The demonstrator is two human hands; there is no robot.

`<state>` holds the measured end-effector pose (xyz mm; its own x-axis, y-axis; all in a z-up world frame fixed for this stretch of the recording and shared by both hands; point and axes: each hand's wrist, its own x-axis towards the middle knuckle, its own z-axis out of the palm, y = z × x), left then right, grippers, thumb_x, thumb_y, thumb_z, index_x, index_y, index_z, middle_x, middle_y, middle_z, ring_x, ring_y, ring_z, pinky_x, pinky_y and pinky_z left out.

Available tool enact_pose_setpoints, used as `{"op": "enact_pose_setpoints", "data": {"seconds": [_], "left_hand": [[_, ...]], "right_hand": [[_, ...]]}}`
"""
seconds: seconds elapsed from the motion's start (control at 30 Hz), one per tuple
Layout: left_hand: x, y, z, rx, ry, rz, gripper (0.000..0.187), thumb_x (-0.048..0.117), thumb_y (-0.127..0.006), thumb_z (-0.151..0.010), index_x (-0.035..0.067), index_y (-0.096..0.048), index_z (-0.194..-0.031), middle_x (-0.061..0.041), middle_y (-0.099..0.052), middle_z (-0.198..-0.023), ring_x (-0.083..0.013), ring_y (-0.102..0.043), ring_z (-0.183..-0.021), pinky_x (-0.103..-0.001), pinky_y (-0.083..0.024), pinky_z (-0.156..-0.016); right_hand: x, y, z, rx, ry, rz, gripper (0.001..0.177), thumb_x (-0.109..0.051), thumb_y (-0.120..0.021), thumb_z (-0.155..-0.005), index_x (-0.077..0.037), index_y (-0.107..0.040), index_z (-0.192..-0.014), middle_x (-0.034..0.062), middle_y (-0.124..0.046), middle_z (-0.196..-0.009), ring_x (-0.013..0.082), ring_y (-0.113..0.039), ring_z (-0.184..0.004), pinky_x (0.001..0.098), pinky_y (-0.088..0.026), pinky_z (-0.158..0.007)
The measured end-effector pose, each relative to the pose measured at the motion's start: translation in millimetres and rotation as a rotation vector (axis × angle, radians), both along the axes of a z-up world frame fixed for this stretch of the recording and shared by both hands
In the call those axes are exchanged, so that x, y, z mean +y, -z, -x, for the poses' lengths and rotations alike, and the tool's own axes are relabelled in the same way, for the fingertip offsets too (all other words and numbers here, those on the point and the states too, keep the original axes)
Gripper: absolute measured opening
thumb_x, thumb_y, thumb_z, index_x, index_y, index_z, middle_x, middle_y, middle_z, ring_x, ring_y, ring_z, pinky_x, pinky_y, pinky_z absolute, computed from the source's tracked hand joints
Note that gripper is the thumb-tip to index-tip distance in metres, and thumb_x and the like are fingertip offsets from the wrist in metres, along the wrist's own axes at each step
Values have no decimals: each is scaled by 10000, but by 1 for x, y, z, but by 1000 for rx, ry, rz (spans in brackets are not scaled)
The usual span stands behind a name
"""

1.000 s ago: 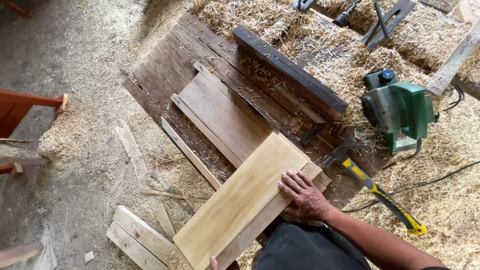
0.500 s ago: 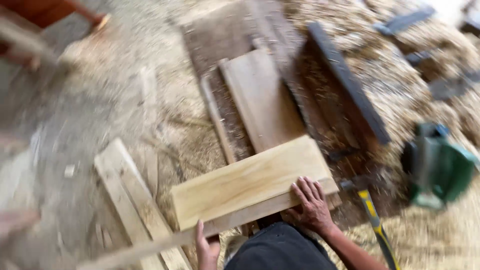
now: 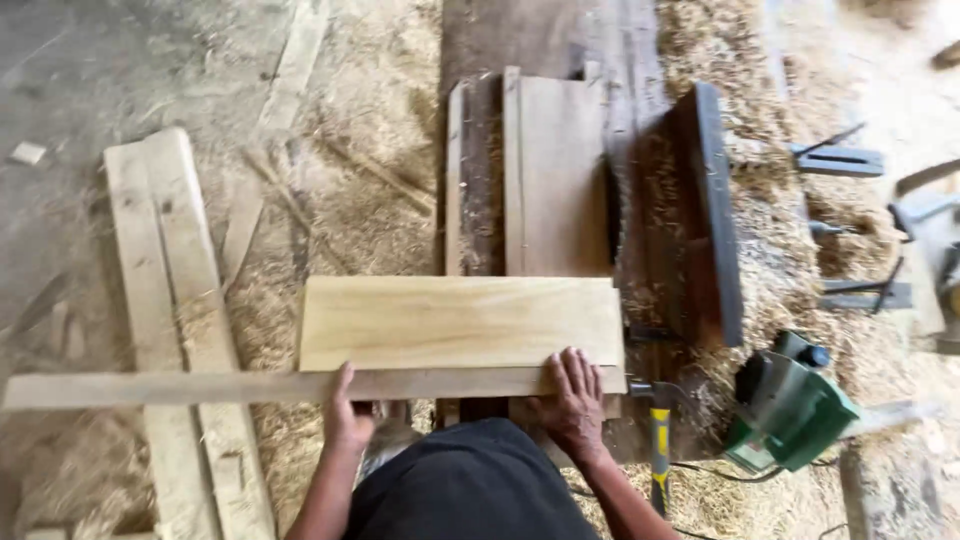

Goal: The recorder is preparing, measuring, and hammering wood boards in a workshop environment.

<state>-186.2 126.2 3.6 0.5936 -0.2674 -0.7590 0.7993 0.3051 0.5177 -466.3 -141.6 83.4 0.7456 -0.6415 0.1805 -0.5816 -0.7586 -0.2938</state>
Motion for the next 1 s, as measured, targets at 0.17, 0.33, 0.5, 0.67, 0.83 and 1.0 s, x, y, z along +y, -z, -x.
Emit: {"op": "enact_pose_setpoints", "data": {"seconds": [0.17, 0.33, 0.5, 0.67, 0.83, 1.0], "left_hand": [[1, -7, -5, -98, -73, 32, 625, 335, -792, -802, 135, -584, -1356, -42, -625, -1309, -230, -568, -1237, -431, -420, -1111], [-1, -20, -6, -115, 6, 48, 604, 347, -774, -834, 136, -568, -1361, -56, -624, -1308, -249, -576, -1243, -442, -421, -1127], [6, -10, -9, -165, 41, 49, 548, 358, -766, -864, 134, -585, -1331, -61, -646, -1280, -252, -595, -1220, -439, -437, -1115], [-7, -13, -27, -46, 0, 93, 566, 387, -755, -844, 183, -618, -1354, -34, -694, -1283, -262, -632, -1199, -474, -465, -1082], [-28, -10, -53, -73, -38, 69, 572, 344, -789, -863, 171, -601, -1375, -35, -676, -1313, -260, -629, -1215, -483, -468, -1109], [-60, -18, -77, -66, -62, 12, 545, 340, -797, -857, 170, -617, -1343, -28, -687, -1270, -262, -632, -1186, -492, -481, -1092]], "right_hand": [[3, -4, 0, -94, -37, -29, 882, -454, -827, -735, -55, -494, -1448, 219, -417, -1553, 383, -320, -1478, 531, -195, -1221], [4, -9, 7, -111, -13, -80, 877, -428, -829, -746, -69, -488, -1470, 217, -408, -1562, 380, -305, -1494, 525, -177, -1231], [1, -2, 10, -146, 1, -119, 881, -400, -828, -724, -74, -490, -1469, 209, -411, -1571, 377, -310, -1493, 528, -176, -1226], [-10, 7, 7, -170, -22, -176, 846, -417, -836, -736, -102, -521, -1455, 195, -408, -1557, 380, -295, -1484, 530, -179, -1211], [-36, 9, -19, -188, -31, -157, 851, -425, -834, -750, -88, -510, -1462, 199, -409, -1559, 390, -288, -1497, 530, -192, -1231], [-59, 14, -41, -181, -35, -131, 866, -426, -836, -726, -107, -517, -1465, 185, -416, -1562, 385, -295, -1496, 530, -195, -1232]]}}
